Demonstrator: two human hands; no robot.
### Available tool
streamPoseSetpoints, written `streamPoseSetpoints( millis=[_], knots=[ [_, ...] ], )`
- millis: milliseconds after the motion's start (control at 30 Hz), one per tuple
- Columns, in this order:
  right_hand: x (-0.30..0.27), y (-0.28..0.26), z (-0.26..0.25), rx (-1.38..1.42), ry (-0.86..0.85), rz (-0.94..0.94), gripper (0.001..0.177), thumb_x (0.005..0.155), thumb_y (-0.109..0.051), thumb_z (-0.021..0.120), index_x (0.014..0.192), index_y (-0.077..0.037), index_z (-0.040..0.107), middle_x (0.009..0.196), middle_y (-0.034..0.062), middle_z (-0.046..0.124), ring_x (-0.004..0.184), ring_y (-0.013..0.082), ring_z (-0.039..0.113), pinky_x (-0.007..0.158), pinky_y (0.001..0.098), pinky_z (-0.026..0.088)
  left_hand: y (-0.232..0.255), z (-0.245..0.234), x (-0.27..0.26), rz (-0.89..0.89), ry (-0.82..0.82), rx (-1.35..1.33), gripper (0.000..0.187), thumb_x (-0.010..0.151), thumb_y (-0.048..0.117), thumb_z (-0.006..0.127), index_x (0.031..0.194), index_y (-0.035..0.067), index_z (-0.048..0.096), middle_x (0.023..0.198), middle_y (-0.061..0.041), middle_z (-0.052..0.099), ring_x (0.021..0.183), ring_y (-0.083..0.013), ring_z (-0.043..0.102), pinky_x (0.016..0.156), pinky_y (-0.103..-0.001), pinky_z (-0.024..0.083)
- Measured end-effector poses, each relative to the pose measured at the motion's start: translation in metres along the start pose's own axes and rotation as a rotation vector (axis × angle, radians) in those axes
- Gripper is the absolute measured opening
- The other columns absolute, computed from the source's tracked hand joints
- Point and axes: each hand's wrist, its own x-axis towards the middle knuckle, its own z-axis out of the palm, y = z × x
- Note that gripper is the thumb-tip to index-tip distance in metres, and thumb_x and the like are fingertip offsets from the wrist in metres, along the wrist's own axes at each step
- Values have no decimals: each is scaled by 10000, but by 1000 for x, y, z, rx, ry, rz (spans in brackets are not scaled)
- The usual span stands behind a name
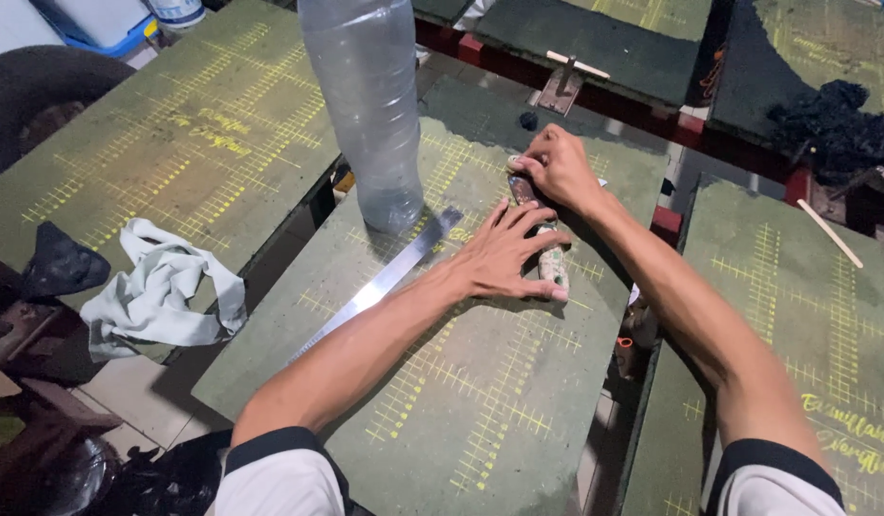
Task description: The person repeatedly wipes a green grid-marked workbench surface with a white cloth and scrapes it with a metal scraper. They alternate between wiping and scraping motions across the same area, occasionally adjusting the cloth. The workbench contains a plastic bottle, ruler, and other tools.
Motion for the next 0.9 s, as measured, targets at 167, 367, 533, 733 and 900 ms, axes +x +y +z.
streamPoseSetpoints(
  millis=[167, 367, 533, 733, 900],
  knots=[
    [3, -9, -10, 194, -52, 216, 222, 843, -189, 862, 1034, -232, 758, 920, 68, 681, 869, 324, 673, 807, 414, 524, -1, -2, 3, -6, -7, 12, 833, 779, 902, 478, 1396, 344, 506, 1499, -64, 419, 1471, -364, 360, 1234, -635, 225],
    [5, 19, 24, 155, -27, 118, 108, 885, -139, 830, 944, -218, 786, 865, 82, 626, 864, 351, 678, 795, 414, 527, 0, -1, 2, -18, -34, -8, 825, 787, 904, 456, 1402, 354, 488, 1500, -73, 416, 1481, -374, 343, 1242, -647, 197],
    [22, 32, 46, 118, 3, 49, 69, 886, -126, 822, 870, -171, 772, 841, 100, 637, 839, 371, 682, 770, 407, 542, 3, -2, 3, -22, -43, -27, 821, 800, 900, 434, 1400, 342, 482, 1502, -85, 409, 1486, -377, 331, 1244, -655, 182],
    [49, 34, 59, 55, 67, -10, 101, 897, -66, 774, 820, -125, 746, 828, 142, 616, 815, 409, 666, 756, 446, 539, 4, -5, -3, -19, -68, -31, 823, 828, 874, 402, 1388, 278, 494, 1515, -116, 399, 1491, -391, 326, 1243, -661, 179],
    [50, 20, 25, 173, 107, 155, 88, 958, -138, 762, 880, -178, 765, 868, 115, 642, 933, 385, 679, 853, 433, 527, -7, 5, 1, -5, -11, 0, 810, 813, 895, 419, 1405, 346, 482, 1511, -70, 410, 1491, -358, 343, 1244, -658, 195]
  ],
)
